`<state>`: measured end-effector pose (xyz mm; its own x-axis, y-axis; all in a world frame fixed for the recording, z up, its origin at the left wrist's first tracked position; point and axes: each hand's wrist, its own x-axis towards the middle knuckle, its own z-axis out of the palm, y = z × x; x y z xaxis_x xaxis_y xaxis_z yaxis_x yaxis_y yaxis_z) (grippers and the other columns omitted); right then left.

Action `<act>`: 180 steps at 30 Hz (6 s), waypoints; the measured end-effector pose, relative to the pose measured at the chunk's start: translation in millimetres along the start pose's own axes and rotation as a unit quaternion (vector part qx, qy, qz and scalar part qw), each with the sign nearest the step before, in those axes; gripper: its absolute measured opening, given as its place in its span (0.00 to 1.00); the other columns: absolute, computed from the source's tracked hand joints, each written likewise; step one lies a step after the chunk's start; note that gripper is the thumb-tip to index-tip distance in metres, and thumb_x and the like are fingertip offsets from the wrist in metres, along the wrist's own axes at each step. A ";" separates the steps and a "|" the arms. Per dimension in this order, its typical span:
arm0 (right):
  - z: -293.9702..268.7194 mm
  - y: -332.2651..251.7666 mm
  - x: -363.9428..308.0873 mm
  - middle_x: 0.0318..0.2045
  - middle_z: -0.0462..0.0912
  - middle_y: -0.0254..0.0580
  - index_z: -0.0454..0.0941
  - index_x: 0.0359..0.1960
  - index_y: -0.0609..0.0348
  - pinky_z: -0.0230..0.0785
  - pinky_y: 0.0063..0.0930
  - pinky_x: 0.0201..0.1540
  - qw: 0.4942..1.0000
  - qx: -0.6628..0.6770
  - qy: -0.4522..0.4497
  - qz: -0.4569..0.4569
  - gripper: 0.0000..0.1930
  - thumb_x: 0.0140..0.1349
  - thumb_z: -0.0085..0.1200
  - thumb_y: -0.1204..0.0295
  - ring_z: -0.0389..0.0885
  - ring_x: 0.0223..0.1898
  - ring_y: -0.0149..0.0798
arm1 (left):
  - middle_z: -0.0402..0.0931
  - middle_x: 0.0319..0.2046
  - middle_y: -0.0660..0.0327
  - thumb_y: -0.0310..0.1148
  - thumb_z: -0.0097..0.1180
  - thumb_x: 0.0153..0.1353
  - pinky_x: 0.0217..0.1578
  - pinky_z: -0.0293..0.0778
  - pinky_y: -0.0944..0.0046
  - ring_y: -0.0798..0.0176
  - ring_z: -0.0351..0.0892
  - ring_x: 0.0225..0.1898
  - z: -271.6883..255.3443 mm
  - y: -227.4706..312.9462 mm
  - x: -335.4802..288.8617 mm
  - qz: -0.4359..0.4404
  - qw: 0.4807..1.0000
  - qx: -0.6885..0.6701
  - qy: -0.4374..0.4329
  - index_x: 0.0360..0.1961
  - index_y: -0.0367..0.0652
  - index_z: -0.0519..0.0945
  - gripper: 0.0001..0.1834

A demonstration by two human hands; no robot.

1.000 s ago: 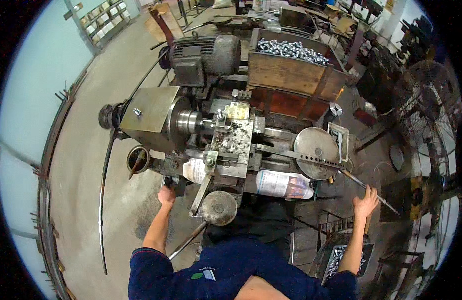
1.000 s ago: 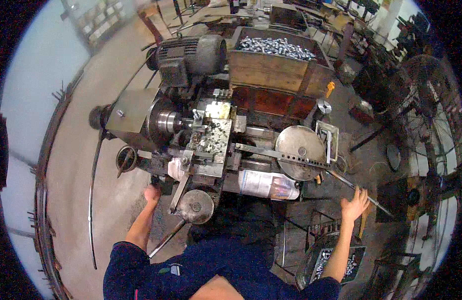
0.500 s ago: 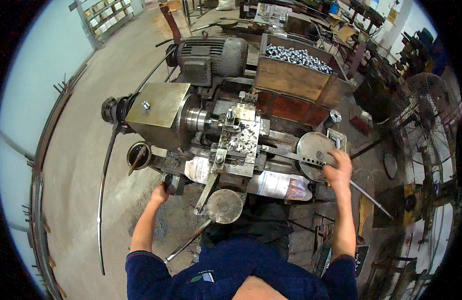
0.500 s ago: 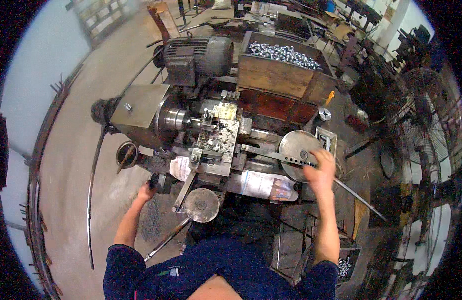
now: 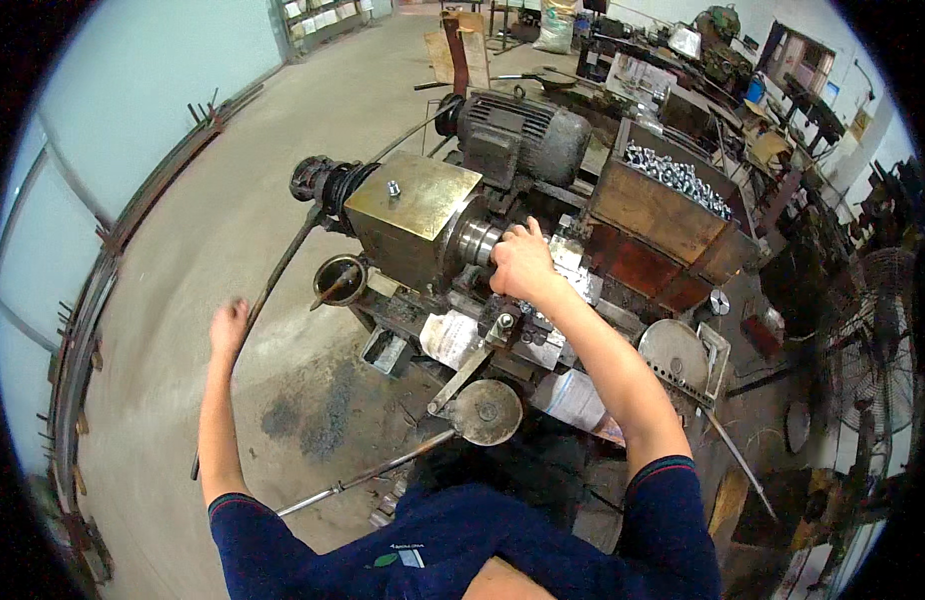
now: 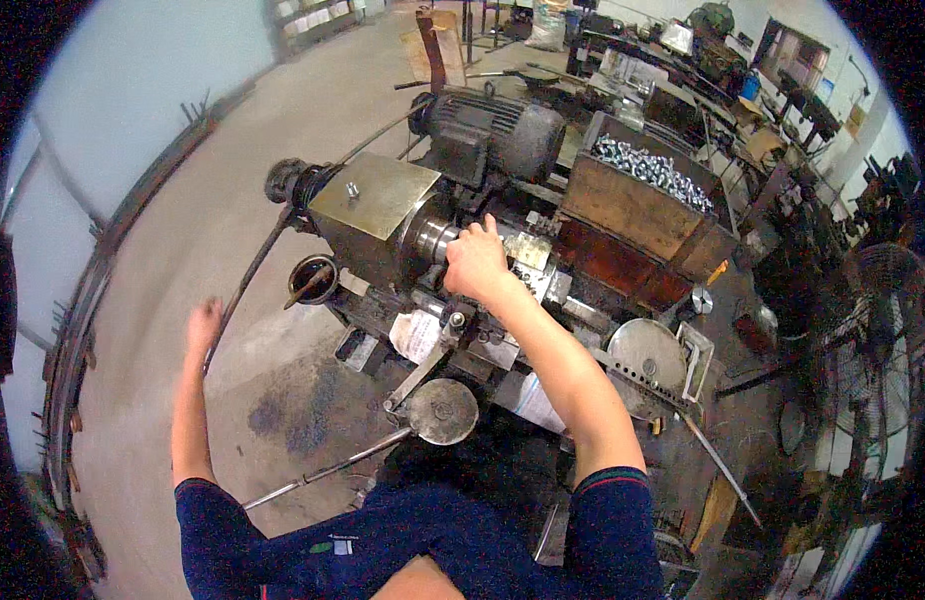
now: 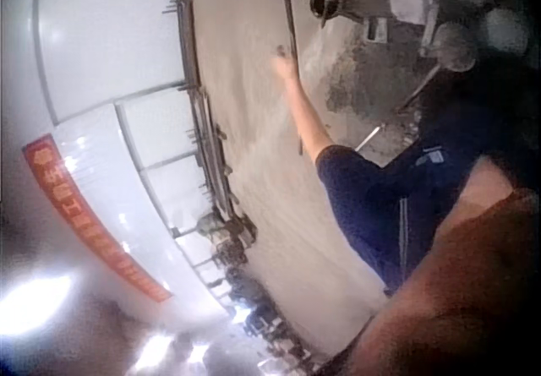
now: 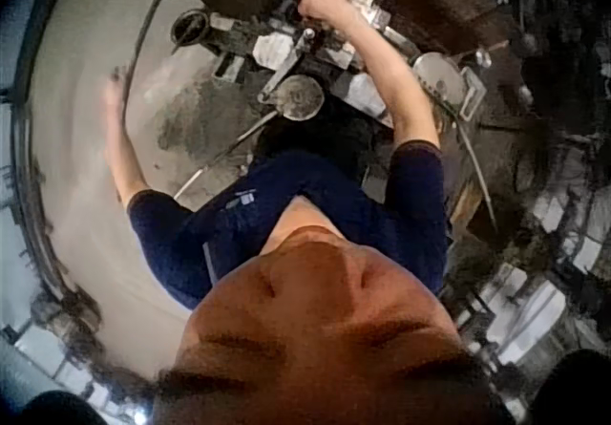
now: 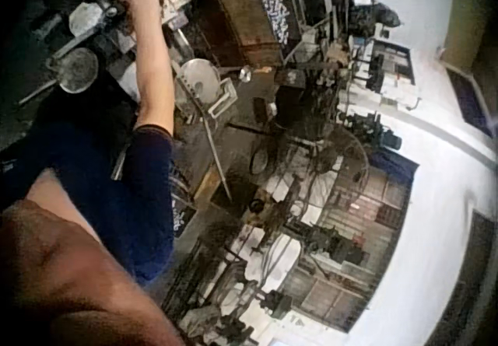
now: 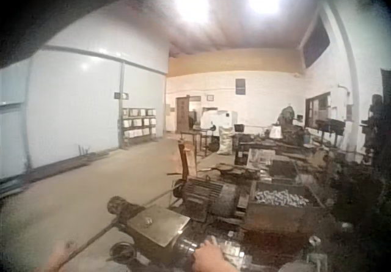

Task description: The person operates a lathe to fabricate metal parts, repeatedly reaching into a basket for raw components, securing them into the machine, using a lever to process them, and then removing the finished pieces.

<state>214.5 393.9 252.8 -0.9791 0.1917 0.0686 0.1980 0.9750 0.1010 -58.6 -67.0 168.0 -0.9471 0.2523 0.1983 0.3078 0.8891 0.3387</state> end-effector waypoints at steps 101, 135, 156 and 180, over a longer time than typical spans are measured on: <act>15.4 38.3 -269.0 0.46 0.72 0.48 0.79 0.36 0.61 0.64 0.32 0.52 0.885 0.344 0.253 0.186 0.22 0.31 0.52 0.78 0.72 0.49 0.47 | 0.75 0.22 0.54 0.37 0.60 0.50 0.24 0.73 0.64 0.63 0.77 0.22 39.4 59.5 -37.5 0.026 0.942 -0.261 -0.209 0.40 0.32 0.73 0.21; 4.8 -10.2 16.3 0.56 0.63 0.66 0.73 0.16 0.64 0.66 0.38 0.52 0.952 0.280 0.051 0.116 0.09 0.33 0.52 0.70 0.71 0.48 0.64 | 0.77 0.25 0.49 0.31 0.53 0.44 0.32 0.73 0.52 0.47 0.77 0.29 -22.8 -54.1 19.2 0.086 0.961 0.262 -0.036 0.31 0.44 0.80 0.11; 6.5 106.4 -303.4 0.47 0.75 0.53 0.78 0.31 0.62 0.68 0.33 0.48 0.911 0.203 0.175 0.313 0.16 0.35 0.55 0.74 0.75 0.46 0.53 | 0.79 0.35 0.56 0.46 0.63 0.41 0.36 0.74 0.55 0.54 0.78 0.39 210.8 133.2 -45.0 0.336 0.858 0.205 -0.331 0.35 0.45 0.79 0.21; 136.3 123.3 -571.3 0.30 0.79 0.53 0.73 0.35 0.61 0.70 0.44 0.39 0.716 -0.044 -0.069 0.693 0.21 0.36 0.57 0.67 0.78 0.35 0.55 | 0.79 0.34 0.55 0.38 0.55 0.49 0.38 0.74 0.54 0.51 0.78 0.38 184.9 77.6 -59.7 0.190 0.942 0.146 -0.233 0.46 0.51 0.76 0.20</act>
<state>791.8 420.0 90.8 0.1666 0.9838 0.0658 0.9806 -0.1723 0.0939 5.0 57.6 12.4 -0.7313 0.6536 -0.1951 0.6592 0.7507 0.0440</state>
